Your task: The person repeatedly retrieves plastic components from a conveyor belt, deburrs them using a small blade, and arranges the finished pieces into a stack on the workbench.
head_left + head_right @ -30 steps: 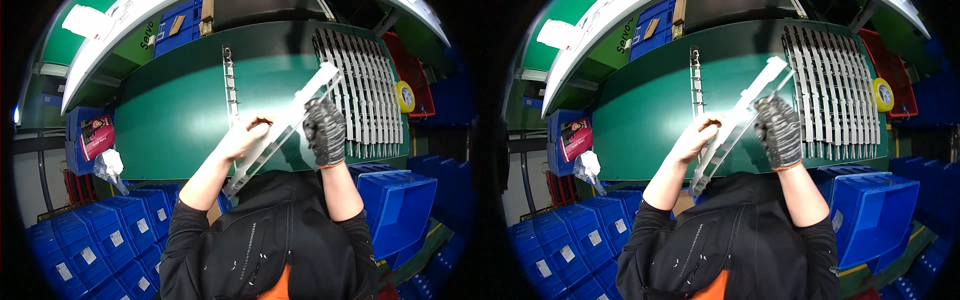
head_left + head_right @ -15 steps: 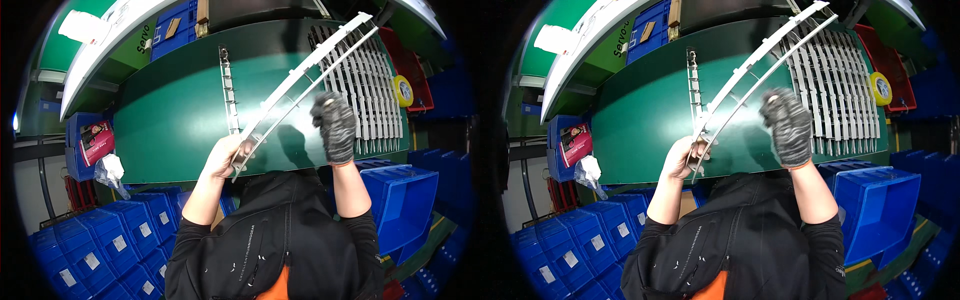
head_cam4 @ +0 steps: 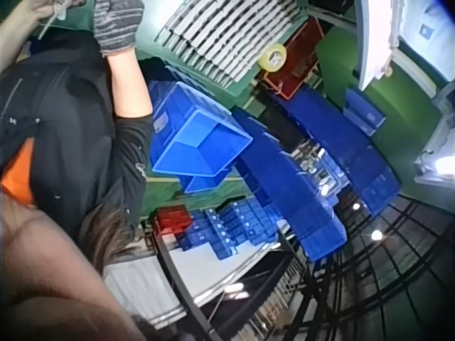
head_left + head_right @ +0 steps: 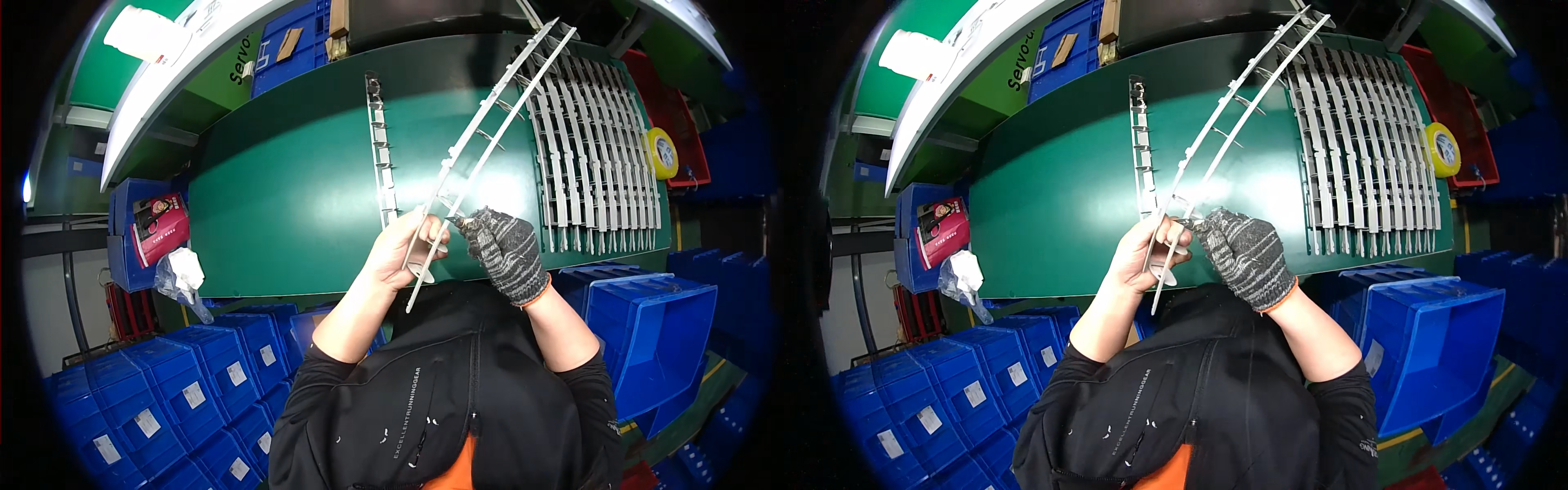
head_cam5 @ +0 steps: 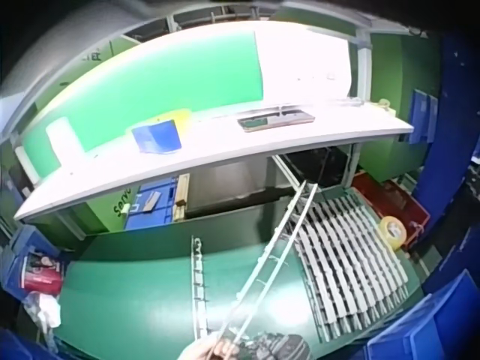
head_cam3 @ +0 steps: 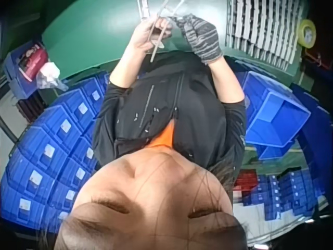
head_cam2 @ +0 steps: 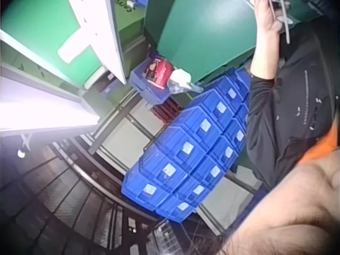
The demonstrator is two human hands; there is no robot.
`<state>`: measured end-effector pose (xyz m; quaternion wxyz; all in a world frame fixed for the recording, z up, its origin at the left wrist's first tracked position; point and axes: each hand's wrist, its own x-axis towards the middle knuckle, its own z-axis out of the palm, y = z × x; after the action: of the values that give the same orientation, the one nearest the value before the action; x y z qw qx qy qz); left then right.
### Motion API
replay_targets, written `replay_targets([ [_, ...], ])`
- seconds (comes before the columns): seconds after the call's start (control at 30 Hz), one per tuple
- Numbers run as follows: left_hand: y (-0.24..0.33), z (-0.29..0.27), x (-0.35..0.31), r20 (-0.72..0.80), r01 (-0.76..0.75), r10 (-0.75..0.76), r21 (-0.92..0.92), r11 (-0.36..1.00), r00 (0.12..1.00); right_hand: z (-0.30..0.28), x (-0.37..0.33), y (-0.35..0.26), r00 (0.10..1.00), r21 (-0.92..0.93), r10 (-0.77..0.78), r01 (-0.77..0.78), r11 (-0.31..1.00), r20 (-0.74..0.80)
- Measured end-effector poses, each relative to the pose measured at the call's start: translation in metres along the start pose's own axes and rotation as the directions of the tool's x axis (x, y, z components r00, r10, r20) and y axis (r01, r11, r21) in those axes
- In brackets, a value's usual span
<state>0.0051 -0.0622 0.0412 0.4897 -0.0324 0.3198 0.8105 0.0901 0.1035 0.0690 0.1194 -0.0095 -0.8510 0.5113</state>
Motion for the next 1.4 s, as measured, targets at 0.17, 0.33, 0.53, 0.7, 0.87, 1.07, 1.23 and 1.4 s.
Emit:
replay_targets([
  [0.17, -0.01, 0.005, 0.003, -0.019, -0.246, 0.27, 0.349, 0.904, 0.963, 0.008, 0.008, 0.003, 0.986, -0.229, -0.111, 0.08, 0.97, -0.123],
  [0.33, -0.015, 0.01, 0.004, -0.059, -0.281, 0.336, 0.425, 0.861, 0.94, 0.016, 0.001, 0.007, 0.985, -0.28, -0.088, 0.044, 0.959, -0.148],
  [0.53, -0.018, 0.011, 0.011, 0.248, -0.319, 0.722, 0.947, -0.04, 0.646, 0.002, -0.013, 0.005, 0.88, 0.682, 0.241, -0.471, 0.56, 0.41],
  [0.7, -0.038, -0.017, 0.019, 0.253, -0.164, 0.69, 0.967, -0.193, 0.678, 0.003, 0.005, 0.021, 0.839, 0.721, 0.469, -0.504, 0.476, 0.278],
  [0.87, -0.062, -0.016, 0.032, 0.175, -0.047, 0.542, 0.969, -0.241, 0.822, 0.045, 0.007, 0.084, 0.856, 0.022, 0.497, -0.499, 0.866, -0.145],
  [1.07, -0.052, -0.037, 0.028, 0.187, -0.006, 0.586, 0.955, -0.297, 0.788, 0.043, 0.002, 0.127, 0.812, -0.013, 0.512, -0.536, 0.844, -0.281],
  [1.23, -0.018, -0.105, 0.029, -0.142, 0.35, 0.8, 0.933, -0.089, 0.583, 0.012, 0.024, 0.139, 0.785, -0.49, 0.51, -0.618, 0.614, -0.35],
  [1.4, -0.018, -0.143, 0.008, -0.327, 0.122, 0.777, 0.942, 0.311, 0.538, 0.02, 0.043, 0.154, 0.858, -0.656, 0.488, -0.463, 0.596, -0.162],
])
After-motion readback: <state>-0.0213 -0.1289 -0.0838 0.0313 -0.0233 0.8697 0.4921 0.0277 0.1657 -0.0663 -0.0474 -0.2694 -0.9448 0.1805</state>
